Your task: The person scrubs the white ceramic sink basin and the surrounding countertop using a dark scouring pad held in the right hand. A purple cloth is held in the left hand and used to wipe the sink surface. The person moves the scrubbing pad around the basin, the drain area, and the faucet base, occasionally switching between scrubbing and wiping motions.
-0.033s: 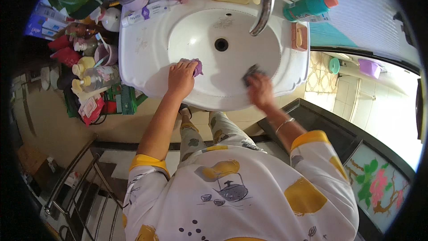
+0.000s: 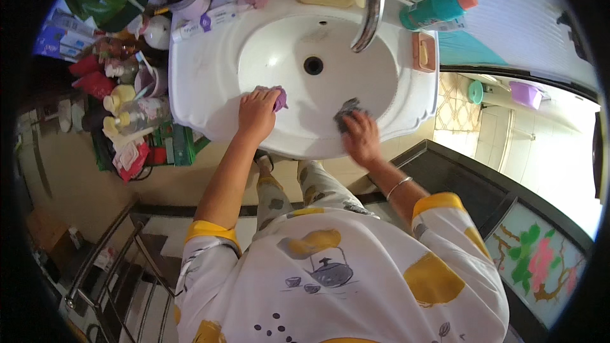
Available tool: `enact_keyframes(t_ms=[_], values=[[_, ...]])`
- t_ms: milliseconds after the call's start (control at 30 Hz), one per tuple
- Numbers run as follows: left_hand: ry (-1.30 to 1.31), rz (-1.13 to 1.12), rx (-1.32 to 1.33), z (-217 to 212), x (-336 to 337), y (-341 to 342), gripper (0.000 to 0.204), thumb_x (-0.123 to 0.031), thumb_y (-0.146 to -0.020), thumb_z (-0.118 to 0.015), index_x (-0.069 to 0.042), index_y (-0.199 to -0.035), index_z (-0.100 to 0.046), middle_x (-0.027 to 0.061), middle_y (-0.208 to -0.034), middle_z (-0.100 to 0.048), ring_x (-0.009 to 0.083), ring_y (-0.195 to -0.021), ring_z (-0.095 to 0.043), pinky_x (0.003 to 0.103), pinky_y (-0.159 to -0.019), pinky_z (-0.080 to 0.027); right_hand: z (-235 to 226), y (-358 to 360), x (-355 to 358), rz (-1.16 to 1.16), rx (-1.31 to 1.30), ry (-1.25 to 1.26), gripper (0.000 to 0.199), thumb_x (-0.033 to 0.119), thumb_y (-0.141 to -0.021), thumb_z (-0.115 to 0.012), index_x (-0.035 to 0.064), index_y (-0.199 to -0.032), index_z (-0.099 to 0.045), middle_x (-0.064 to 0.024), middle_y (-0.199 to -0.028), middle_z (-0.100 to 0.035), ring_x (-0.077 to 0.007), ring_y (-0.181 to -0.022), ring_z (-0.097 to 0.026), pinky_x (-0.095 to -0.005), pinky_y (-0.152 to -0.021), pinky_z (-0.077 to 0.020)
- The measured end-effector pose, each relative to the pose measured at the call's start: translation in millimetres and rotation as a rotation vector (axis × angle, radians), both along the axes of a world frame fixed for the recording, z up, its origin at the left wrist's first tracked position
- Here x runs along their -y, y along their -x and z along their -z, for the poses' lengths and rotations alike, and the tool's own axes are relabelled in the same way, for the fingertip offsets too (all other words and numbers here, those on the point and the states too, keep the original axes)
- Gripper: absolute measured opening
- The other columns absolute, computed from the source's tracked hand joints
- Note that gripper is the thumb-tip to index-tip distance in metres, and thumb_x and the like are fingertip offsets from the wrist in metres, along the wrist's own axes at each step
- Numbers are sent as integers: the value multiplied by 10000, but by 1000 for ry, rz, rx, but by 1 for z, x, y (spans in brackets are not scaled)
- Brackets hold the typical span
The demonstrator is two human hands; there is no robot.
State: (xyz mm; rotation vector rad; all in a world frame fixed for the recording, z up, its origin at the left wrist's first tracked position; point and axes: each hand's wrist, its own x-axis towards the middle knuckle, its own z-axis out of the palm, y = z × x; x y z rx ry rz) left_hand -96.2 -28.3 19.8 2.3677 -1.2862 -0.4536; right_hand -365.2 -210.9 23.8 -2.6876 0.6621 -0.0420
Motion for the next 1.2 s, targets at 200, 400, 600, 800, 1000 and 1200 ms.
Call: enact_keyframes(t_ms=[200, 400, 600, 800, 1000, 1200], values=[[-35, 39, 12, -3, 3, -1, 439, -33, -774, -617, -130, -1200, -575, 52, -1177, -626, 244, -1150, -541, 432, -935, -384, 12, 2, 87, 323, 70, 215, 592, 180, -819, -606, 134, -1387, -447, -261, -1459, -341, -488, -1294, -357, -547, -1091, -293], [-106, 83, 22, -4, 6, -1, 469, -62, -776, -657, -143, -1226, -553, 48, -1184, -620, 249, -1150, -539, 441, -959, -384, 12, 25, 57, 355, 227, 228, 624, 115, -773, -622, 124, -1373, -451, -266, -1404, -401, -460, -1279, -387, -531, -1086, -310], [23, 124, -47, 1, 7, -16, 480, -44, -772, -668, -101, -1232, -544, 108, -1166, -627, 319, -1060, -582, 444, -915, -453, -24, -47, -124, 200, 46, -217, 620, 191, -807, -649, 130, -1388, -441, -190, -1447, -367, -395, -1371, -291, -525, -1151, -194], [185, 120, -69, -24, 3, -38, 476, -37, -768, -675, -71, -1229, -563, 145, -1175, -630, 340, -1064, -584, 434, -933, -458, 4, 28, -27, 282, 140, 38, 592, 151, -784, -637, 147, -1355, -482, -167, -1416, -432, -400, -1297, -402, -517, -1103, -292], [306, 9, -106, -44, -2, -47, 464, -40, -770, -674, -57, -1223, -574, 171, -1174, -628, 351, -1070, -587, 427, -940, -463, -9, -2, -68, 221, 76, -86, 597, 105, -744, -659, 124, -1321, -507, -190, -1401, -429, -417, -1302, -383, -522, -1112, -277], [302, -83, -130, -51, -13, -55, 461, -73, -800, -662, -56, -1251, -564, 168, -1197, -617, 349, -1093, -578, 417, -954, -451, -15, -159, -175, 103, 105, -230, 579, 181, -846, -572, 139, -1406, -429, -190, -1462, -372, -403, -1331, -351, -495, -1124, -270]])
